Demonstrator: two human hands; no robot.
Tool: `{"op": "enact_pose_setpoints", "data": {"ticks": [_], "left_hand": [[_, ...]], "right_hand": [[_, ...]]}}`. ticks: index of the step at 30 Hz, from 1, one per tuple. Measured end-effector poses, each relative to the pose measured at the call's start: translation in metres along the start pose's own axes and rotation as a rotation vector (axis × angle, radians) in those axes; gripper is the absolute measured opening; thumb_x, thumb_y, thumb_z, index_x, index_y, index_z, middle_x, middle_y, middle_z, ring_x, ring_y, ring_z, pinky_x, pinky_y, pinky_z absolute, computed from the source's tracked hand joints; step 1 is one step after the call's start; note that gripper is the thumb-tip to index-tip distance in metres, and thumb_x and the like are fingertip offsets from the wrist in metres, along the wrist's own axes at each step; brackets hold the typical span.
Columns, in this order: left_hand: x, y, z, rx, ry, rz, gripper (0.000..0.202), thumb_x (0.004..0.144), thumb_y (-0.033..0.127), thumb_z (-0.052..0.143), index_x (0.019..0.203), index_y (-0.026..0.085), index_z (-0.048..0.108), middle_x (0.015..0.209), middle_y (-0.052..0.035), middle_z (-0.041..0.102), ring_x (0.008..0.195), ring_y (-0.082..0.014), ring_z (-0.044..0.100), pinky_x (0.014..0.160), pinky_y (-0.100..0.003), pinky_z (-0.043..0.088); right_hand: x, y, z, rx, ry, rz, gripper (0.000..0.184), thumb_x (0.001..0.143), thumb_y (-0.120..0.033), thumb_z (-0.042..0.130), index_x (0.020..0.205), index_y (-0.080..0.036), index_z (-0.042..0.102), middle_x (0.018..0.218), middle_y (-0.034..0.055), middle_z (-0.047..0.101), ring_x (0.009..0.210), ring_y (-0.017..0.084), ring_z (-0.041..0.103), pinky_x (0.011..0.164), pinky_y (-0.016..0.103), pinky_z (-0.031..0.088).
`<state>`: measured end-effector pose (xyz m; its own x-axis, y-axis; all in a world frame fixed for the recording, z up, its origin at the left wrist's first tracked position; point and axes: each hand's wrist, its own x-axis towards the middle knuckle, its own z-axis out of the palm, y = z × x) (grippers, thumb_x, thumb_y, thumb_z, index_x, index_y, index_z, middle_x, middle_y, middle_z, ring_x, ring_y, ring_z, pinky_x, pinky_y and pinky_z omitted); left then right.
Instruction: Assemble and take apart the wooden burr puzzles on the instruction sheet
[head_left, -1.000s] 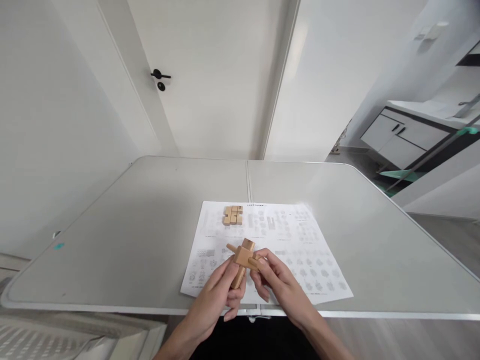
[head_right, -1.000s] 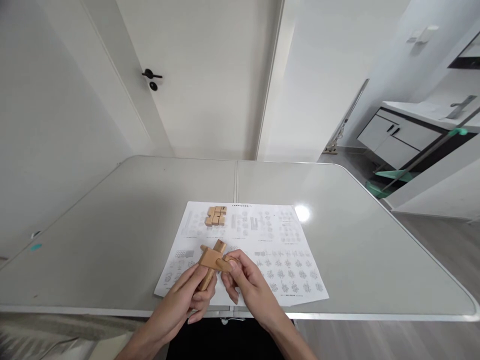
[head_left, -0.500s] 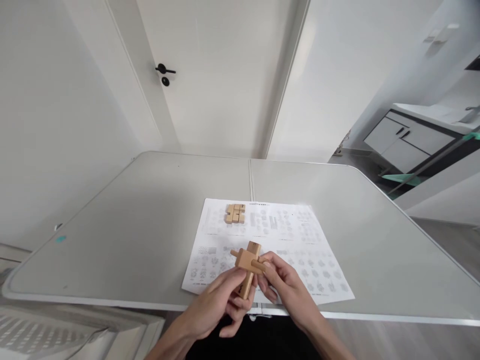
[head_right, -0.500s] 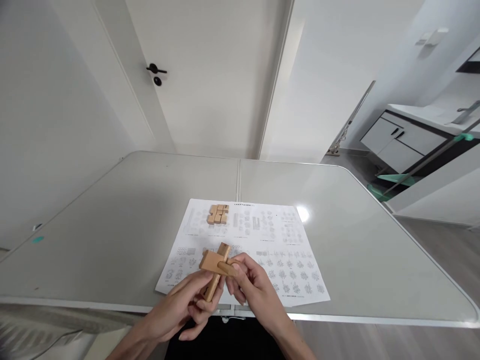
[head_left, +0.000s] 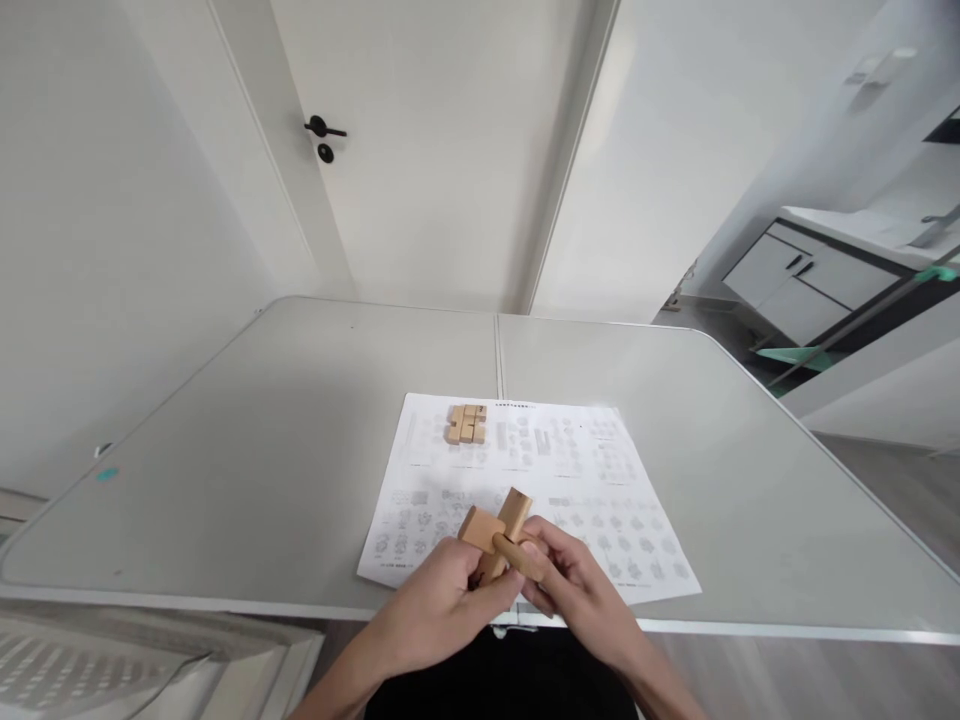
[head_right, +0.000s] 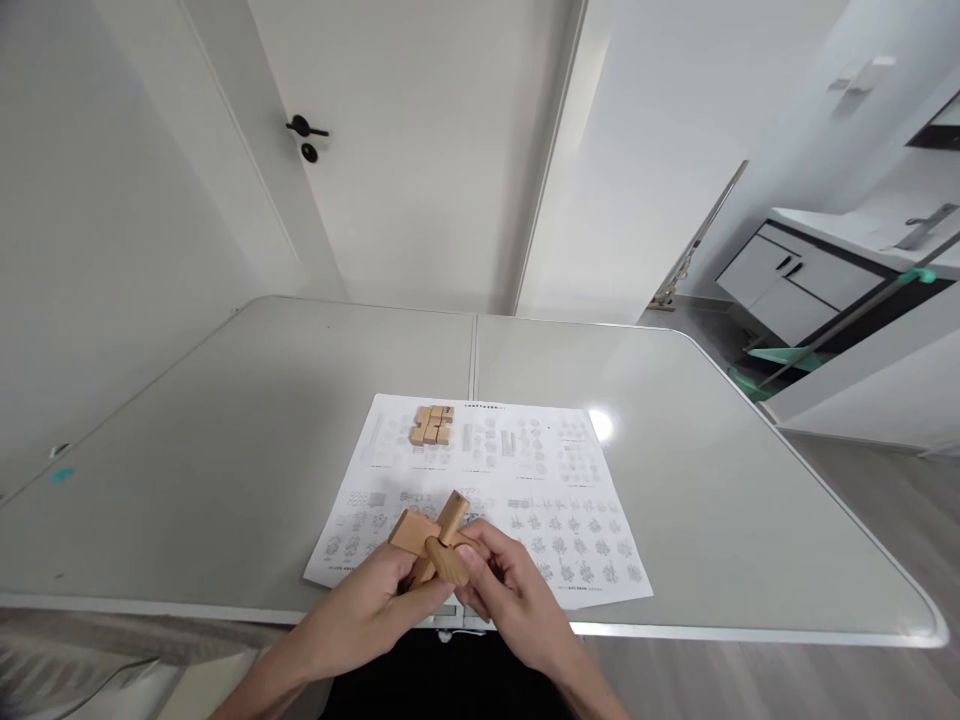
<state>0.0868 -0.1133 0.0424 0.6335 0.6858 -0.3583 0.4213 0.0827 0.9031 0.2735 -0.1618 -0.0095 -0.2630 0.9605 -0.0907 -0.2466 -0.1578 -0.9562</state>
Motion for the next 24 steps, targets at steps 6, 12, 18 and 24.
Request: {"op": "enact_pose_setpoints", "data": {"ticks": [6,12,18,24], "left_hand": [[0.002,-0.006,-0.002,-0.108,-0.023,0.027,0.044,0.095,0.054,0.060,0.071,0.020,0.045,0.067,0.0060,0.034,0.062,-0.0112,0.031,0.056,-0.027,0.024],[-0.004,-0.018,-0.004,-0.521,-0.200,-0.001,0.050,0.095,0.069,0.057,0.090,0.020,0.054,0.061,0.0100,0.033,0.049,-0.0066,0.020,0.046,-0.024,0.016],[-0.001,-0.029,0.011,-0.686,-0.131,0.034,0.056,0.090,0.076,0.061,0.086,0.020,0.054,0.054,0.0120,0.027,0.046,-0.0063,0.014,0.045,-0.024,0.015],[0.011,-0.028,0.003,-0.430,0.006,0.030,0.072,0.098,0.077,0.042,0.056,0.018,0.044,0.050,0.0068,0.027,0.047,-0.0078,0.020,0.049,-0.028,0.013]], "right_hand": [[-0.003,0.009,0.004,0.055,0.084,-0.004,0.034,0.107,-0.052,0.055,0.095,-0.021,0.061,0.069,-0.0049,0.049,0.051,0.008,0.032,0.051,0.026,0.023],[-0.007,0.006,0.011,0.137,0.116,0.006,0.030,0.108,-0.048,0.056,0.099,-0.020,0.062,0.072,-0.0031,0.058,0.051,0.007,0.036,0.056,0.027,0.029],[-0.006,0.005,0.013,0.210,0.070,0.021,0.031,0.106,-0.049,0.058,0.095,-0.020,0.060,0.065,-0.0051,0.051,0.050,0.007,0.031,0.051,0.025,0.027],[-0.003,0.002,0.013,0.304,0.111,0.115,0.039,0.103,-0.051,0.062,0.083,-0.018,0.058,0.067,-0.0026,0.055,0.049,0.007,0.034,0.052,0.024,0.030]]}}
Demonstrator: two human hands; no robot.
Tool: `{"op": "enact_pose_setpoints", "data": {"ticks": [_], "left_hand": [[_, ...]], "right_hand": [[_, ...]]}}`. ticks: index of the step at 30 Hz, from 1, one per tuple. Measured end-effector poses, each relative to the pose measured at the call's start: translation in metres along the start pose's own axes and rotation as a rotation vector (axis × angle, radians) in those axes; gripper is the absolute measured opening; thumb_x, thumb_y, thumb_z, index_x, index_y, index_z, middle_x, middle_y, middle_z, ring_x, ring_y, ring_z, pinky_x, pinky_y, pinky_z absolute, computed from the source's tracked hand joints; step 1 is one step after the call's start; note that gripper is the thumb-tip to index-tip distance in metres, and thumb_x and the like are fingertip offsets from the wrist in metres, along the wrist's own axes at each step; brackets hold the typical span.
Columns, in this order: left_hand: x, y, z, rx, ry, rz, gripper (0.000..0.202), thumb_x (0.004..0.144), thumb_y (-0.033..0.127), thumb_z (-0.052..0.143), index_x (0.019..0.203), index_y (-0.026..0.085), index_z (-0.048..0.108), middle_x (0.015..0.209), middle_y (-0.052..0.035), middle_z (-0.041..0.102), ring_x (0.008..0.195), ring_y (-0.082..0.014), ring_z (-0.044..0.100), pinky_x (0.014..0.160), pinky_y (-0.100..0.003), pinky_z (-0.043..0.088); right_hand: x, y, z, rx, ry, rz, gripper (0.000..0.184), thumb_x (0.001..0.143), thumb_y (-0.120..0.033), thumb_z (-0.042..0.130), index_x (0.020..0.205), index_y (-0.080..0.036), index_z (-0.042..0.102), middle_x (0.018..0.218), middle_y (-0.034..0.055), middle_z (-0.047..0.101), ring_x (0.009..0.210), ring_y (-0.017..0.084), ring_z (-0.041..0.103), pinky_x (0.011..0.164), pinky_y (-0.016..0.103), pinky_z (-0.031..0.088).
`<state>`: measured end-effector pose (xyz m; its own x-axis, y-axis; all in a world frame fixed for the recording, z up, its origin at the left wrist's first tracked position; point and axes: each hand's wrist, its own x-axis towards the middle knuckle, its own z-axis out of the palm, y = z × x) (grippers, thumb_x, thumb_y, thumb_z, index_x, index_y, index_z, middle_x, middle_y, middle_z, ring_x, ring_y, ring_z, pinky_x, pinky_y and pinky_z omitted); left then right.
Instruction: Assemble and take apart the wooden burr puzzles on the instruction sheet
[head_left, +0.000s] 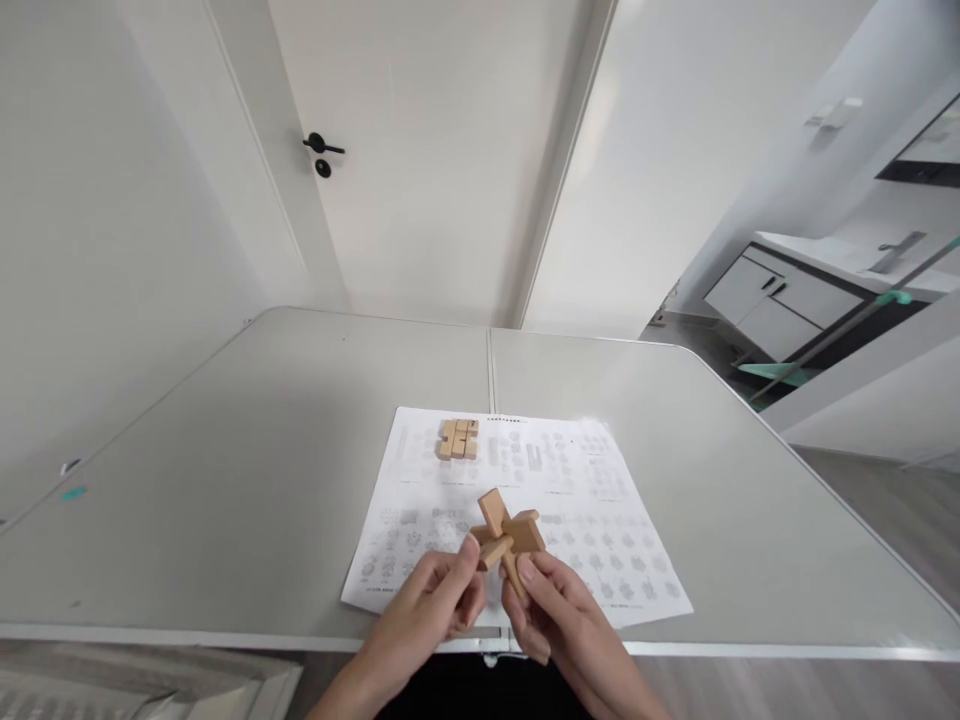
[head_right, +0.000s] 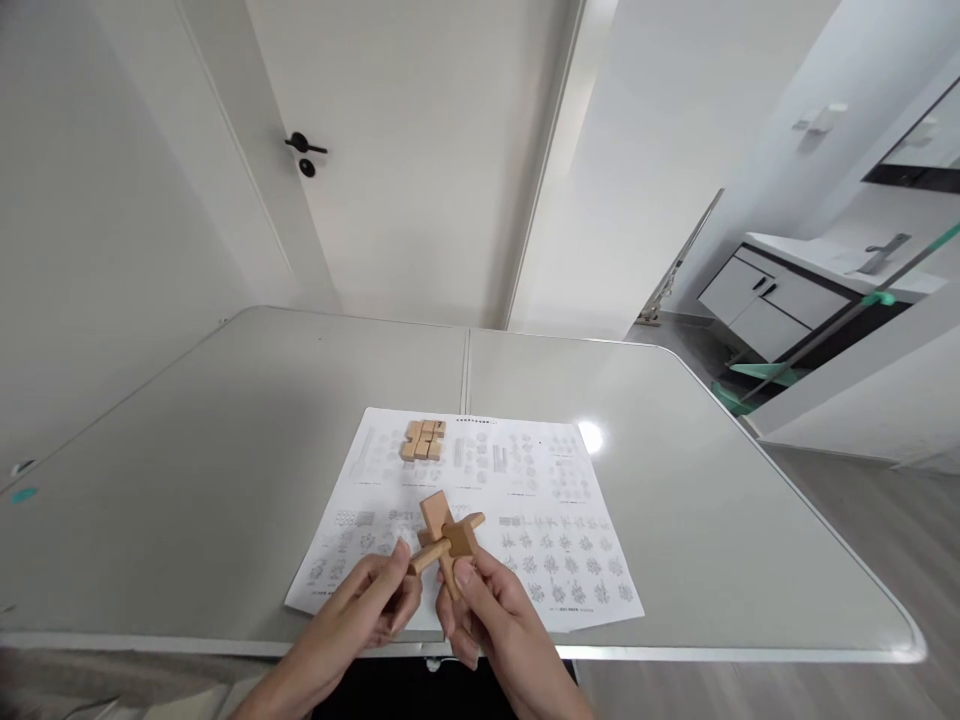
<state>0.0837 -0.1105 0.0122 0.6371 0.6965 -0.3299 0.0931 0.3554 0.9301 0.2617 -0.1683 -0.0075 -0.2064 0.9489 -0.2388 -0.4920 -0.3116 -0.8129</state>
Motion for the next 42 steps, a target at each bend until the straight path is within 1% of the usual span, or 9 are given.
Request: {"op": "enact_pose_setpoints", "data": {"ticks": [4,8,11,17,21,25,32,36,42], "left_hand": [[0.013,0.013,-0.028,0.230,0.074,0.086,0.065,0.100,0.072,0.042,0.062,0.019,0.050,0.054,0.0058,0.032,0.050,-0.0105,0.027,0.052,-0.028,0.021],[0.037,0.026,-0.060,0.597,0.397,0.290,0.051,0.103,0.060,0.045,0.071,0.021,0.048,0.062,0.0046,0.040,0.057,-0.0138,0.038,0.058,-0.029,0.032],[0.062,0.029,-0.082,0.866,0.521,0.474,0.031,0.100,0.051,0.057,0.087,0.023,0.055,0.090,-0.0017,0.061,0.089,-0.0215,0.058,0.083,-0.035,0.046],[0.108,0.027,-0.113,1.108,0.342,0.521,0.072,0.082,0.055,0.080,0.139,0.025,0.049,0.146,-0.0120,0.052,0.139,-0.0354,0.045,0.113,-0.051,0.041],[0.127,0.029,-0.120,1.143,0.223,0.492,0.089,0.075,0.058,0.085,0.147,0.025,0.046,0.148,-0.0127,0.054,0.139,-0.0371,0.047,0.112,-0.050,0.042],[0.137,0.032,-0.120,1.138,0.168,0.499,0.078,0.078,0.056,0.084,0.142,0.026,0.052,0.140,-0.0100,0.062,0.133,-0.0347,0.052,0.109,-0.047,0.045],[0.140,0.030,-0.125,1.120,0.159,0.477,0.071,0.083,0.056,0.081,0.142,0.027,0.053,0.139,-0.0092,0.062,0.129,-0.0320,0.056,0.106,-0.044,0.047],[0.135,0.035,-0.135,1.140,0.149,0.482,0.080,0.077,0.059,0.084,0.142,0.026,0.052,0.141,-0.0107,0.061,0.132,-0.0345,0.054,0.108,-0.046,0.046],[0.127,0.041,-0.157,1.200,0.194,0.500,0.065,0.071,0.057,0.087,0.123,0.026,0.066,0.127,-0.0081,0.062,0.123,-0.0328,0.056,0.106,-0.046,0.048]], "right_hand": [[0.008,-0.008,-0.003,0.163,0.099,0.027,0.037,0.097,-0.051,0.072,0.086,-0.018,0.060,0.071,-0.0036,0.053,0.047,0.004,0.025,0.047,0.022,0.022],[0.027,-0.022,-0.029,0.153,0.233,-0.060,0.038,0.093,-0.049,0.078,0.082,-0.016,0.062,0.068,-0.0040,0.048,0.051,0.006,0.026,0.046,0.020,0.026],[0.045,-0.035,-0.063,0.138,0.315,-0.128,0.032,0.090,-0.044,0.080,0.083,-0.017,0.063,0.067,-0.0047,0.044,0.052,0.007,0.026,0.043,0.020,0.030],[0.071,-0.055,-0.126,0.310,0.413,-0.189,0.023,0.086,-0.026,0.083,0.091,-0.020,0.061,0.073,-0.0054,0.045,0.050,0.006,0.030,0.038,0.016,0.037],[0.079,-0.067,-0.145,0.408,0.350,-0.169,0.023,0.089,-0.017,0.076,0.087,-0.022,0.054,0.070,-0.0064,0.043,0.047,0.007,0.033,0.037,0.018,0.039],[0.085,-0.081,-0.153,0.459,0.337,-0.168,0.028,0.090,-0.011,0.071,0.081,-0.023,0.048,0.067,-0.0070,0.043,0.047,0.007,0.036,0.039,0.017,0.040],[0.090,-0.073,-0.130,0.382,0.390,-0.207,0.020,0.092,-0.031,0.076,0.091,-0.020,0.060,0.066,-0.0080,0.040,0.048,0.006,0.031,0.040,0.016,0.033],[0.095,-0.056,-0.086,-0.134,0.393,-0.186,0.034,0.095,-0.052,0.071,0.086,-0.021,0.059,0.068,-0.0049,0.046,0.054,0.010,0.036,0.046,0.024,0.031],[0.128,-0.048,-0.048,-0.984,0.159,-0.424,0.020,0.097,-0.037,0.065,0.113,-0.024,0.062,0.101,0.0061,0.065,0.080,0.020,0.059,0.068,0.033,0.048]]}}
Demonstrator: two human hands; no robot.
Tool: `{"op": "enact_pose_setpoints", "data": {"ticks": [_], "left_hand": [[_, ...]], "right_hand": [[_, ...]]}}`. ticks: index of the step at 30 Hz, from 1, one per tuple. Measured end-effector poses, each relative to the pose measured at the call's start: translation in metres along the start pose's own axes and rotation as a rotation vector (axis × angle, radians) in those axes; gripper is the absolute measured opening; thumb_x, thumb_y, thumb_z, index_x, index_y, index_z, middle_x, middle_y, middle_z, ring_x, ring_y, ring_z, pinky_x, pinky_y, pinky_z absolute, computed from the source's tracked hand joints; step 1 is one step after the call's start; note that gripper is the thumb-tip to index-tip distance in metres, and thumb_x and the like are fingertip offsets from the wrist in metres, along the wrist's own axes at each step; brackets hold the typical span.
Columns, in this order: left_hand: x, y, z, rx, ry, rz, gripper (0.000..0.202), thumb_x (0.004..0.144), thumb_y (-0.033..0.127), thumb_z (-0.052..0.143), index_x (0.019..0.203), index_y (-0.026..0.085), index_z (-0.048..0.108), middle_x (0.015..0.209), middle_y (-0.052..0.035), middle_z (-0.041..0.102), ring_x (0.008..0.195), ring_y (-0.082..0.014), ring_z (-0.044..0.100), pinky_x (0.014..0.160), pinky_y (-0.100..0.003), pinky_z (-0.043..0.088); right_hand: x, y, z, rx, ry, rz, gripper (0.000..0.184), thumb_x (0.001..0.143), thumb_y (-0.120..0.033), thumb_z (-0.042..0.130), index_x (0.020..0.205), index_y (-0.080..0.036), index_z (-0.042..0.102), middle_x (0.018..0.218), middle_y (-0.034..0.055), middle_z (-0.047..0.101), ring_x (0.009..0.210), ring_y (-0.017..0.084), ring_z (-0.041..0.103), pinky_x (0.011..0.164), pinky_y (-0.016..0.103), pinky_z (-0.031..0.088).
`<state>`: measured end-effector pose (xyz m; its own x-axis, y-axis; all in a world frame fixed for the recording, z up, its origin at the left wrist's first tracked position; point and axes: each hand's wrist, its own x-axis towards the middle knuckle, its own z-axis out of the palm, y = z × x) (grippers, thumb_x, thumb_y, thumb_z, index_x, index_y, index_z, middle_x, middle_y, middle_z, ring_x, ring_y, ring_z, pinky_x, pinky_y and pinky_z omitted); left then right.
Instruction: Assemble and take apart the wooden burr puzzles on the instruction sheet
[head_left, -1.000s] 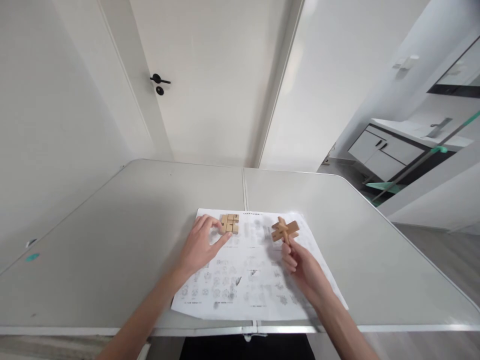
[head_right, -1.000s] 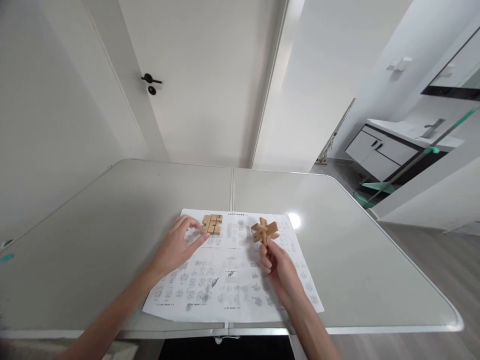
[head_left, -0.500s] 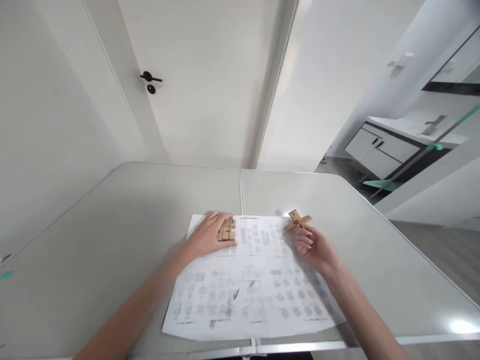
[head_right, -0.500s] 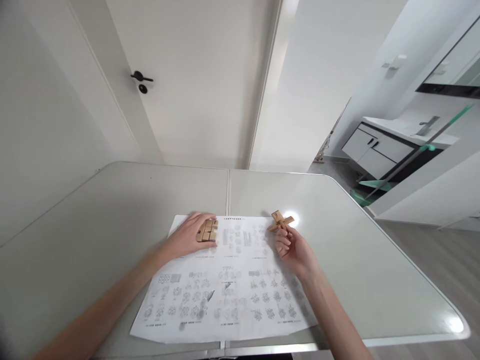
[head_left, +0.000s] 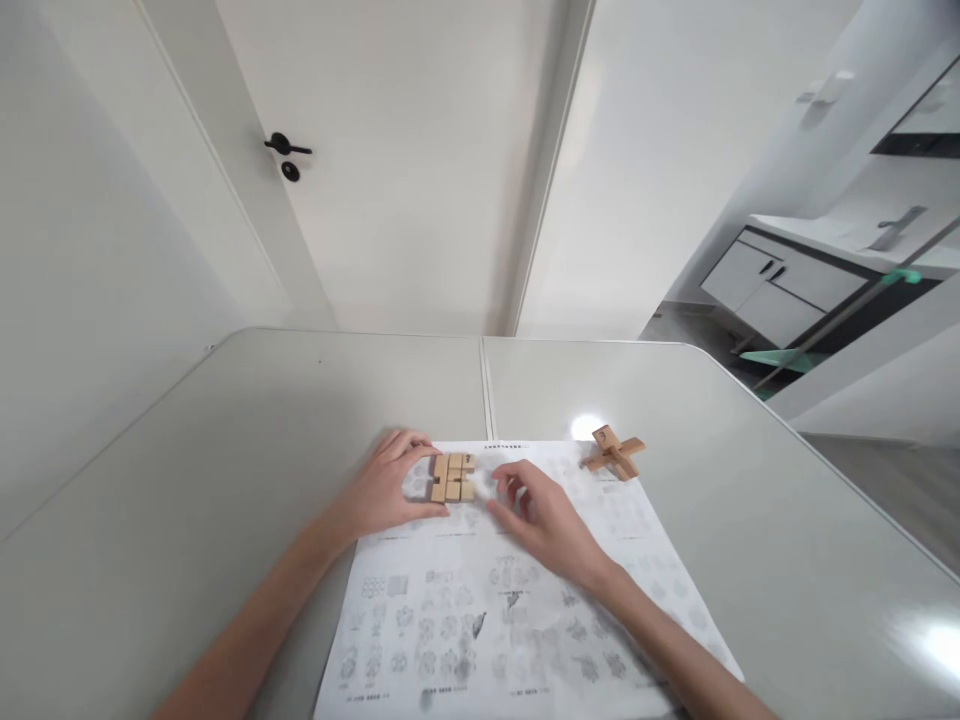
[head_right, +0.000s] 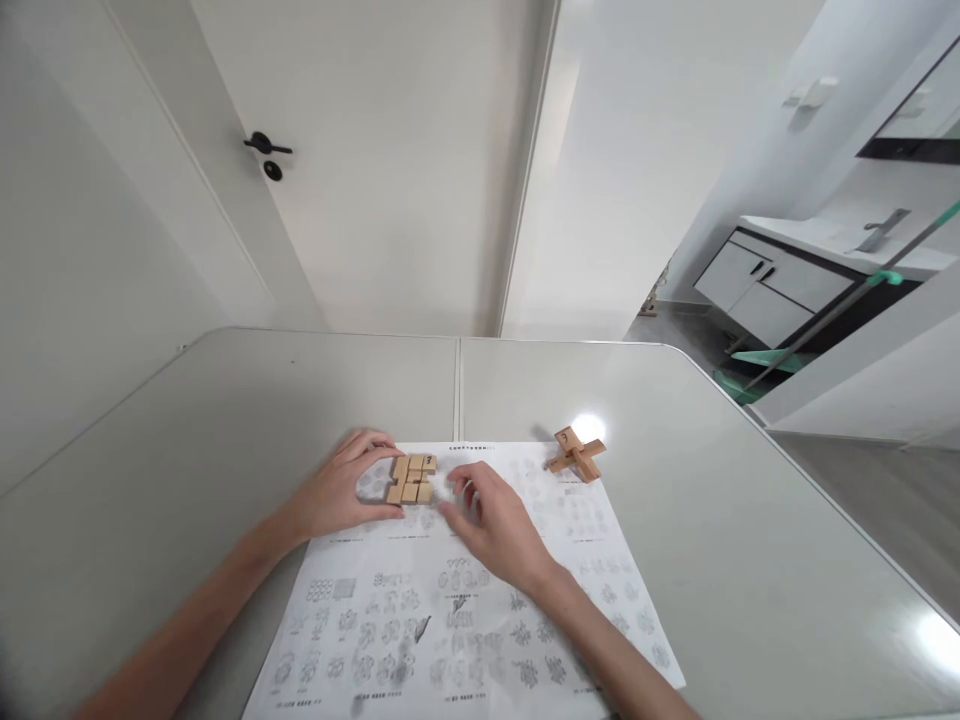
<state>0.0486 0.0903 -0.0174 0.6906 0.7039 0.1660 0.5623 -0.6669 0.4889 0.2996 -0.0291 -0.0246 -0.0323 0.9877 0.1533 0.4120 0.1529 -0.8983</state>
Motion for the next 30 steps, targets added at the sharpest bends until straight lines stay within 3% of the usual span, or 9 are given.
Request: {"op": "enact_pose_setpoints", "data": {"ticks": [4,8,11,16,20,25,30], "left_hand": [[-0.001,-0.002,-0.004,-0.062,-0.021,-0.030,0.058,0.072,0.051,0.087,0.120,0.026,0.066,0.125,-0.0068,0.062,0.116,-0.0305,0.061,0.100,-0.043,0.052],[0.000,0.004,-0.008,-0.192,-0.043,-0.089,0.058,0.075,0.041,0.085,0.125,0.027,0.060,0.129,-0.0057,0.065,0.112,-0.0272,0.065,0.100,-0.041,0.053],[0.001,0.008,-0.008,-0.274,-0.025,-0.125,0.061,0.077,0.036,0.083,0.132,0.027,0.056,0.130,-0.0068,0.068,0.109,-0.0253,0.068,0.100,-0.041,0.053],[0.003,0.010,-0.003,-0.307,0.043,-0.189,0.062,0.078,0.031,0.082,0.134,0.027,0.054,0.114,-0.0062,0.074,0.104,-0.0244,0.071,0.102,-0.043,0.052],[0.005,0.013,0.001,-0.299,0.088,-0.166,0.060,0.078,0.037,0.086,0.128,0.027,0.054,0.108,-0.0038,0.071,0.100,-0.0233,0.071,0.099,-0.042,0.053],[0.003,0.017,0.002,-0.217,0.111,-0.084,0.059,0.080,0.041,0.085,0.130,0.028,0.056,0.119,-0.0051,0.064,0.096,-0.0215,0.068,0.094,-0.040,0.055],[-0.001,0.019,0.001,-0.116,0.088,-0.122,0.061,0.084,0.050,0.081,0.136,0.031,0.057,0.118,-0.0043,0.060,0.089,-0.0201,0.066,0.084,-0.034,0.057]], "right_hand": [[0.018,0.012,0.018,-0.275,-0.039,-0.170,0.031,0.094,-0.030,0.070,0.123,-0.026,0.060,0.115,0.0108,0.064,0.094,0.026,0.064,0.076,0.039,0.052],[0.025,0.019,0.024,-0.313,-0.014,-0.223,0.015,0.097,-0.029,0.067,0.110,-0.025,0.063,0.106,0.0095,0.066,0.090,0.026,0.063,0.075,0.039,0.052],[0.025,0.017,0.021,-0.180,0.024,-0.163,0.009,0.098,-0.032,0.065,0.104,-0.025,0.062,0.098,0.0072,0.066,0.080,0.022,0.061,0.068,0.034,0.048],[0.023,0.012,0.015,0.108,0.070,0.044,0.017,0.099,-0.040,0.063,0.102,-0.024,0.058,0.076,-0.0002,0.061,0.060,0.015,0.050,0.056,0.028,0.041],[0.023,0.011,0.016,0.263,0.089,0.094,0.023,0.097,-0.044,0.066,0.099,-0.024,0.057,0.077,-0.0013,0.059,0.062,0.014,0.048,0.057,0.028,0.038],[0.023,0.010,0.017,0.430,0.042,0.113,0.027,0.098,-0.049,0.066,0.103,-0.023,0.058,0.081,-0.0013,0.057,0.069,0.015,0.049,0.063,0.029,0.039],[0.024,0.010,0.014,0.556,-0.004,0.130,0.030,0.101,-0.052,0.062,0.110,-0.023,0.060,0.084,-0.0001,0.062,0.066,0.014,0.050,0.063,0.029,0.039]]}}
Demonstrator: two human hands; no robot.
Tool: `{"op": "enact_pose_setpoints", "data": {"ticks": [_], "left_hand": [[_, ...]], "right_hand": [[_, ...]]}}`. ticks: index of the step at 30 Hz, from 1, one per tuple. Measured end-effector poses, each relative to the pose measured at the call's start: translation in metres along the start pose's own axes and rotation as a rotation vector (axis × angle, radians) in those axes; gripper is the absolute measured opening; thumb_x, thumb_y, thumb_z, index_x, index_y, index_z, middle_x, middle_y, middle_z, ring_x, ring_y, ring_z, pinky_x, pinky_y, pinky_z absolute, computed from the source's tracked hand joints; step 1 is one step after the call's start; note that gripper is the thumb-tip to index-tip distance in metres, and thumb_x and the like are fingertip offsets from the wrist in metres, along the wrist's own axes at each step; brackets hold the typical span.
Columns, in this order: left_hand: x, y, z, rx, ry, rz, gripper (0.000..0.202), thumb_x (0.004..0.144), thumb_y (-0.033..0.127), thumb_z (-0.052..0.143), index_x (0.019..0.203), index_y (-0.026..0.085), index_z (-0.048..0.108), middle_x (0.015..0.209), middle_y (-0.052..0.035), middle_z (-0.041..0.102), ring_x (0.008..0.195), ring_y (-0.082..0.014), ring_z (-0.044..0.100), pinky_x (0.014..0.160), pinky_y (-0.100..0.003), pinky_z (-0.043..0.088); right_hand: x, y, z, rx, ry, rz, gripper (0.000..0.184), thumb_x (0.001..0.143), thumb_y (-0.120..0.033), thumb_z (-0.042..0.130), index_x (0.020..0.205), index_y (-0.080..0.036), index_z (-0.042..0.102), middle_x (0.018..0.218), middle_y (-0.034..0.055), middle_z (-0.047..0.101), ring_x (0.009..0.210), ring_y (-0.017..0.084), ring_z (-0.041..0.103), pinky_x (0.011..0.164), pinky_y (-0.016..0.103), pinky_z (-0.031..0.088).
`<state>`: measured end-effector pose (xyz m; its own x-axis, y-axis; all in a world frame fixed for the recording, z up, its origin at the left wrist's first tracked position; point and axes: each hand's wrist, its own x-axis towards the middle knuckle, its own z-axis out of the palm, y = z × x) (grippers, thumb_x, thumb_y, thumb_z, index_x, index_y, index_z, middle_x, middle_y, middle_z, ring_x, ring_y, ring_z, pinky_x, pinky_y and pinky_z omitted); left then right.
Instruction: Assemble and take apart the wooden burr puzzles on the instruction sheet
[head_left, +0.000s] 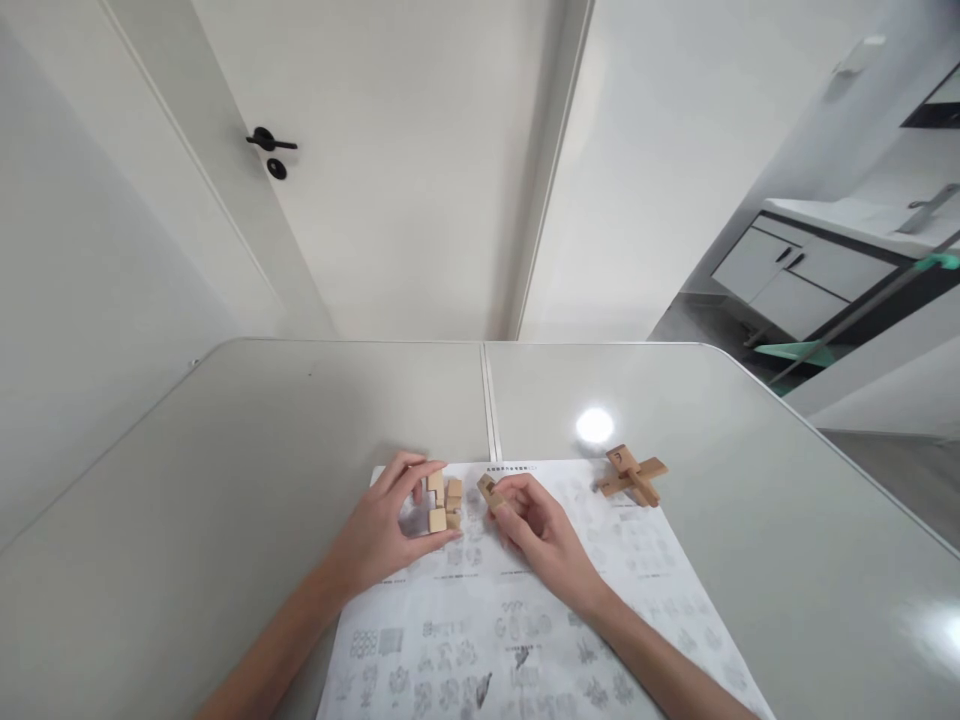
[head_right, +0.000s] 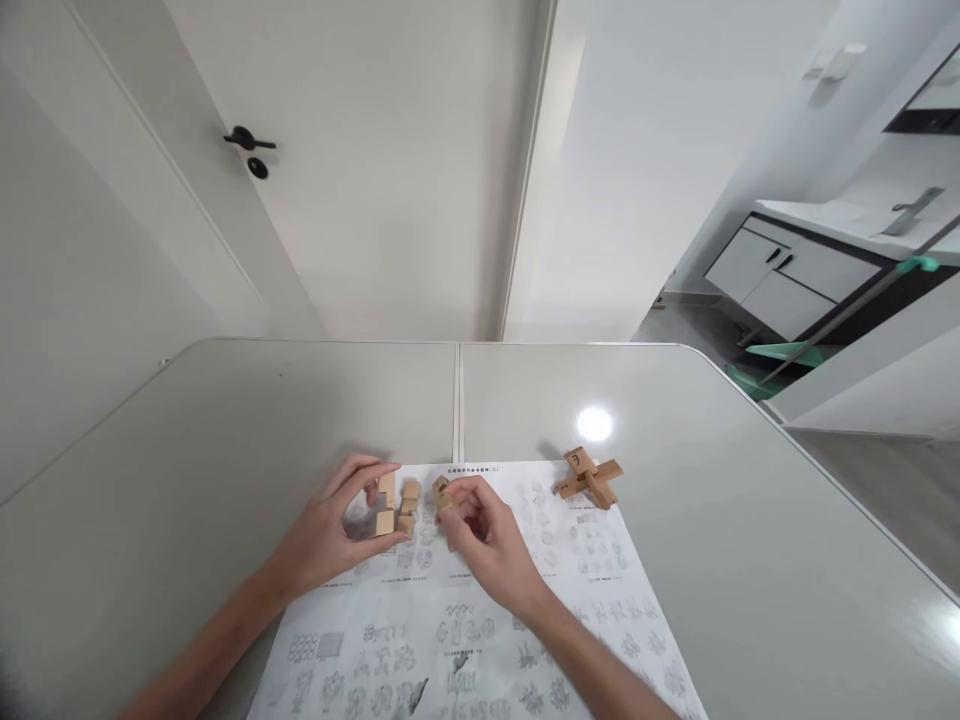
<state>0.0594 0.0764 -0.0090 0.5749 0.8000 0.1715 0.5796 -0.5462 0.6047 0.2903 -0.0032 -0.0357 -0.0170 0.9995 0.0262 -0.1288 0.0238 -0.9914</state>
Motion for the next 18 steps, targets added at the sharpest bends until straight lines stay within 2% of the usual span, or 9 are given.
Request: {"op": "enact_pose_setpoints", "data": {"ticks": [4,10,13,15,18], "left_hand": [[0.000,-0.004,0.001,0.065,0.028,-0.031,0.061,0.087,0.055,0.076,0.138,0.030,0.057,0.119,-0.0053,0.063,0.087,-0.0208,0.066,0.081,-0.033,0.057],[0.002,-0.019,0.004,0.199,0.095,-0.025,0.059,0.091,0.054,0.071,0.141,0.027,0.055,0.126,-0.0089,0.065,0.116,-0.0321,0.065,0.101,-0.045,0.053],[0.002,-0.027,0.006,0.227,0.118,-0.022,0.058,0.092,0.051,0.071,0.142,0.026,0.052,0.131,-0.0092,0.065,0.119,-0.0320,0.064,0.105,-0.048,0.052],[0.002,-0.030,0.007,0.238,0.133,-0.013,0.055,0.093,0.048,0.071,0.140,0.026,0.052,0.132,-0.0090,0.065,0.121,-0.0317,0.062,0.107,-0.049,0.050],[0.002,-0.033,0.007,0.244,0.131,0.003,0.050,0.093,0.045,0.071,0.136,0.026,0.053,0.133,-0.0087,0.064,0.126,-0.0318,0.059,0.108,-0.050,0.050]], "right_hand": [[0.002,-0.003,0.000,0.034,0.023,0.013,0.033,0.101,-0.055,0.062,0.106,-0.023,0.060,0.087,0.0012,0.065,0.065,0.013,0.051,0.061,0.028,0.040],[0.003,-0.004,0.000,0.004,0.049,0.032,0.036,0.100,-0.058,0.060,0.105,-0.022,0.061,0.077,-0.0006,0.059,0.066,0.015,0.051,0.063,0.029,0.043],[0.003,0.001,-0.002,-0.073,0.055,0.040,0.035,0.103,-0.056,0.056,0.110,-0.023,0.062,0.076,-0.0006,0.059,0.070,0.017,0.052,0.065,0.030,0.043],[0.004,0.004,-0.004,-0.078,0.056,0.038,0.034,0.103,-0.055,0.057,0.117,-0.024,0.062,0.082,0.0013,0.064,0.075,0.018,0.055,0.070,0.031,0.046],[0.004,0.008,-0.004,0.009,0.051,0.012,0.035,0.102,-0.051,0.062,0.125,-0.025,0.058,0.101,0.0057,0.072,0.084,0.019,0.063,0.083,0.034,0.052]]}}
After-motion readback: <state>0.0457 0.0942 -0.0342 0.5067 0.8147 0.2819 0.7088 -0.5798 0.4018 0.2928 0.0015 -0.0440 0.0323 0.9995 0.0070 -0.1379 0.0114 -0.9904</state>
